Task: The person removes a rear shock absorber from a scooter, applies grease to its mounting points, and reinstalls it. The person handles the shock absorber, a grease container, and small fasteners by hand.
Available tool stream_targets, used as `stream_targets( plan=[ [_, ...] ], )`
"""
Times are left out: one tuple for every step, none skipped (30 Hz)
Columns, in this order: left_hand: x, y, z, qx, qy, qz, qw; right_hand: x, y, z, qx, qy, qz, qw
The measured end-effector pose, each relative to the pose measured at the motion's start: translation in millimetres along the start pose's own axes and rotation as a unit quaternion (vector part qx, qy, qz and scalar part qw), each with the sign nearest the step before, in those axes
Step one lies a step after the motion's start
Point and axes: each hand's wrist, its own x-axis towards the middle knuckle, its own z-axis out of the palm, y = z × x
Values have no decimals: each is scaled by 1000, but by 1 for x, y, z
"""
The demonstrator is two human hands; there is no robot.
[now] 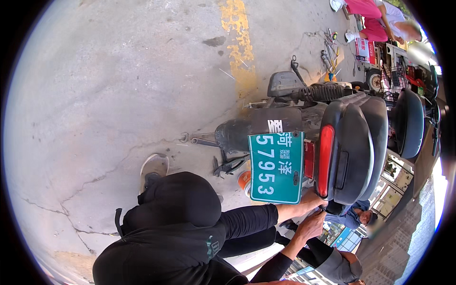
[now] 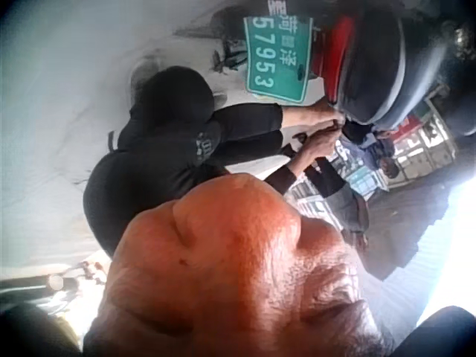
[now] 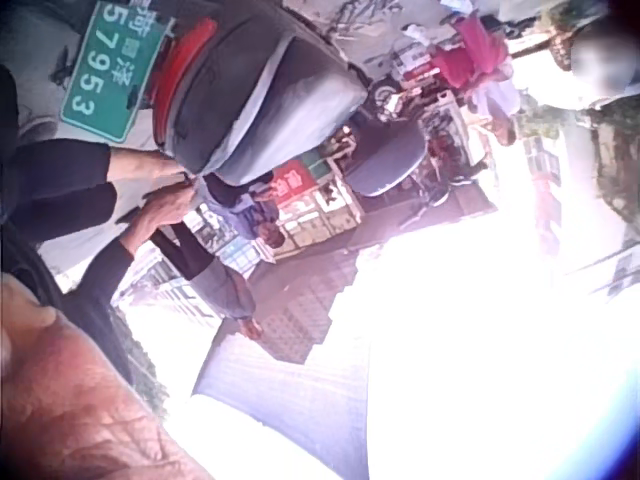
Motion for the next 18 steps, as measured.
stream_targets(
  plan=[
    [2,9,-8,-11,11,6,1000,0,-9,7,-6,-9,7,1000],
    [1,16,-13,-23,17,8,1000,3,-13,16,-12,-18,14,1000],
    [-2,22,-16,-32,27,10,999,7,-15,26,325,-109,183,921],
    [-5,24,-18,-43,29,5,999,7,-11,30,606,-181,333,699],
    [-8,25,-17,-54,32,-2,998,7,-32,6,783,-205,410,420],
    [-7,28,-17,-63,35,-4,997,2,-23,13,808,-232,372,394],
    [-9,32,-13,-75,29,-10,997,-3,-11,26,831,-251,333,369],
    [-10,33,-15,-83,31,-12,996,2,-24,27,856,-273,286,332],
    [-11,33,-16,-90,31,-17,995,2,-33,22,739,-257,272,560],
    [-13,34,-12,-99,26,-24,994,-3,-14,36,541,-215,74,809],
    [-13,36,-13,-106,28,-24,994,-4,-11,42,243,-78,-61,965],
    [-14,38,-13,-111,32,-26,993,-5,-4,45,193,-81,-56,976],
    [-13,41,-18,-118,33,-25,992,3,-27,26,144,-83,-55,985],
    [-13,44,-22,-126,37,-21,991,8,-40,14,95,-83,-53,991],
    [-16,46,-23,-132,40,-21,990,3,-26,29,107,-94,-48,989],
    [-16,48,-25,-136,40,-21,990,-1,-17,35,131,-107,-31,985],
    [-17,50,-26,-138,37,-24,989,-1,-15,37,172,-121,-10,978],
    [-18,52,-27,-141,36,-26,989,-3,-14,38,202,-132,8,970]
  ],
)
